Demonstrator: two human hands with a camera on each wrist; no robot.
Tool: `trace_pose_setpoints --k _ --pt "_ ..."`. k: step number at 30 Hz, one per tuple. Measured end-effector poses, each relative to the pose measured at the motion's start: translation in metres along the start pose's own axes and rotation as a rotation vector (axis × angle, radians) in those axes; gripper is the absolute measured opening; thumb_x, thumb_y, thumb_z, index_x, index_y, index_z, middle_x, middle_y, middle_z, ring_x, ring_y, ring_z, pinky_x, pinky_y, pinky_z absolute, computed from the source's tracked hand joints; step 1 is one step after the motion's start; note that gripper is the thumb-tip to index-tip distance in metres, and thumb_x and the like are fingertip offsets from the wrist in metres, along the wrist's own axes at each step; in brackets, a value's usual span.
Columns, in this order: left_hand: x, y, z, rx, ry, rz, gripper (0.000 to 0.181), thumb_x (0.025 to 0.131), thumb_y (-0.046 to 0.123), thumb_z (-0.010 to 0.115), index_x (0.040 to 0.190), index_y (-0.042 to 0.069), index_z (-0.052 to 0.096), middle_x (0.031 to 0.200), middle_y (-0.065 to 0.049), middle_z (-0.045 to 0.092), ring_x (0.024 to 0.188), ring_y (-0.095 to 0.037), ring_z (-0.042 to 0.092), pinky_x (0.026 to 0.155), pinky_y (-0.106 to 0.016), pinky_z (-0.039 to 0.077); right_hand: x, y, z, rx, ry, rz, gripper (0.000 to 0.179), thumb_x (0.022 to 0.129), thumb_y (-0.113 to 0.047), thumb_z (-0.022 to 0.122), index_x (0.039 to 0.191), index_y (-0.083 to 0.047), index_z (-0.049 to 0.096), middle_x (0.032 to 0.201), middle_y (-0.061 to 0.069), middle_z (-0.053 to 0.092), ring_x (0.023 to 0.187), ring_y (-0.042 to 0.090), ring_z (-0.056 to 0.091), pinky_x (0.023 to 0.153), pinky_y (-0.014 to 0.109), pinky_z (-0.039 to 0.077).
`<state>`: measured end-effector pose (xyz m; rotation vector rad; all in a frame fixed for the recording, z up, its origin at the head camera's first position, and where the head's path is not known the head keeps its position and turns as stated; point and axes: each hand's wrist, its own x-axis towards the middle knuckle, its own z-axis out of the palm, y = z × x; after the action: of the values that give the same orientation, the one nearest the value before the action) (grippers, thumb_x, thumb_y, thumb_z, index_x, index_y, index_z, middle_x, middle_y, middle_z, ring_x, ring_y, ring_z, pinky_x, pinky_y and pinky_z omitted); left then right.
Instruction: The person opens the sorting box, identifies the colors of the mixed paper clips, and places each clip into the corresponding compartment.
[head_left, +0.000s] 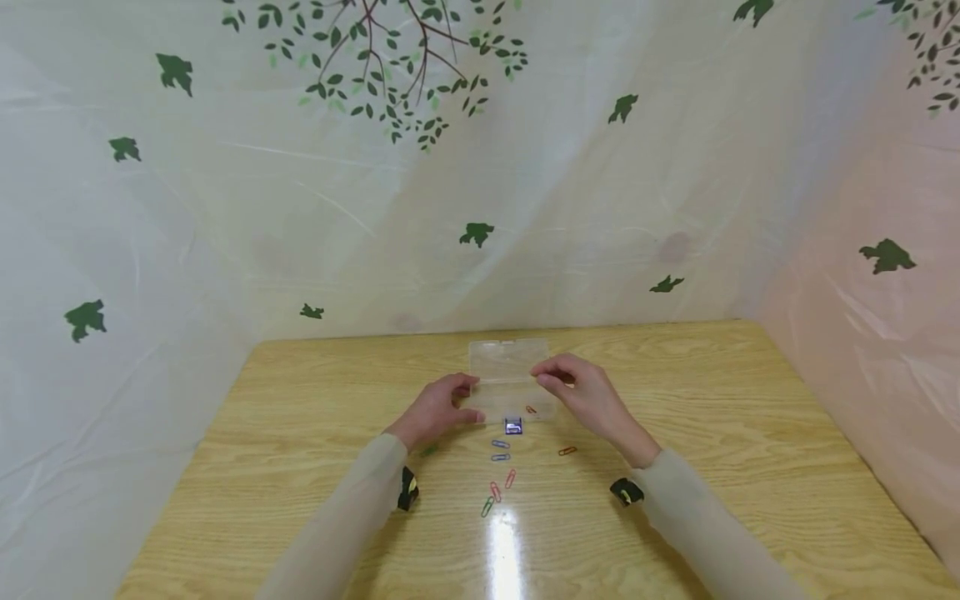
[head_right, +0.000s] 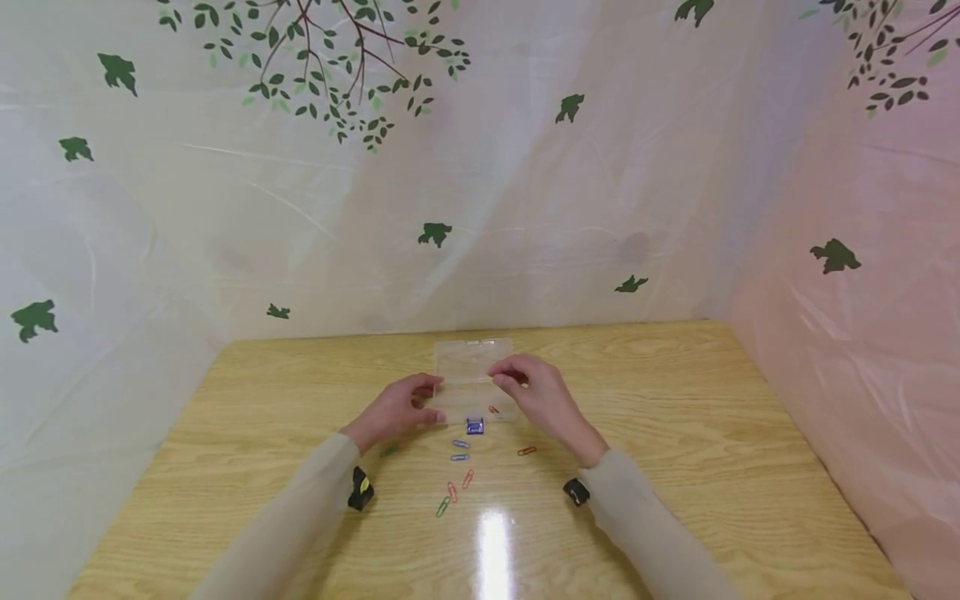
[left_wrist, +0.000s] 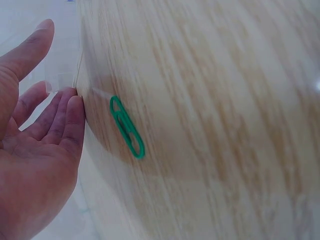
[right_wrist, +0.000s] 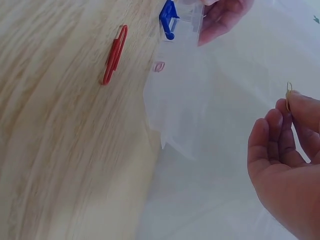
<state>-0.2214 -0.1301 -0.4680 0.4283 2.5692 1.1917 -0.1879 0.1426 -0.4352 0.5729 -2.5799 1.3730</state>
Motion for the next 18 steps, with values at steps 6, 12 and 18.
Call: trace_pose_setpoints --k 6,12,18 --pt "0.001 0.0 0.0 0.003 0.005 0.01 0.064 0.089 0.021 0.084 0.145 0.006 0.057 0.133 -0.011 0.063 0.119 -0.027 0.059 0.106 -0.046 0.049 0.007 0.001 0.006 -0.01 0.01 -0.016 0.011 0.1 -0.006 0.068 0.109 -0.005 0.075 0.104 0.005 0.073 0.095 0.02 0.068 0.086 0.04 0.059" --pt "0.001 0.0 0.0 0.0 0.009 0.008 0.063 0.089 0.021 0.084 0.144 0.005 0.057 0.132 -0.011 0.064 0.116 -0.026 0.06 0.104 -0.045 0.05 0.013 0.005 0.012 -0.015 0.01 -0.015 0.011 0.1 -0.006 0.068 0.108 -0.005 0.075 0.105 0.007 0.074 0.096 0.022 0.069 0.087 0.041 0.059" --pt "0.002 -0.002 0.0 -0.004 0.003 0.008 0.063 0.09 0.022 0.084 0.145 0.006 0.056 0.133 -0.011 0.063 0.118 -0.027 0.059 0.106 -0.045 0.049 0.017 0.006 0.017 0.005 -0.015 -0.001 0.011 0.1 -0.006 0.068 0.108 -0.003 0.075 0.106 0.009 0.073 0.096 0.023 0.069 0.086 0.041 0.059"
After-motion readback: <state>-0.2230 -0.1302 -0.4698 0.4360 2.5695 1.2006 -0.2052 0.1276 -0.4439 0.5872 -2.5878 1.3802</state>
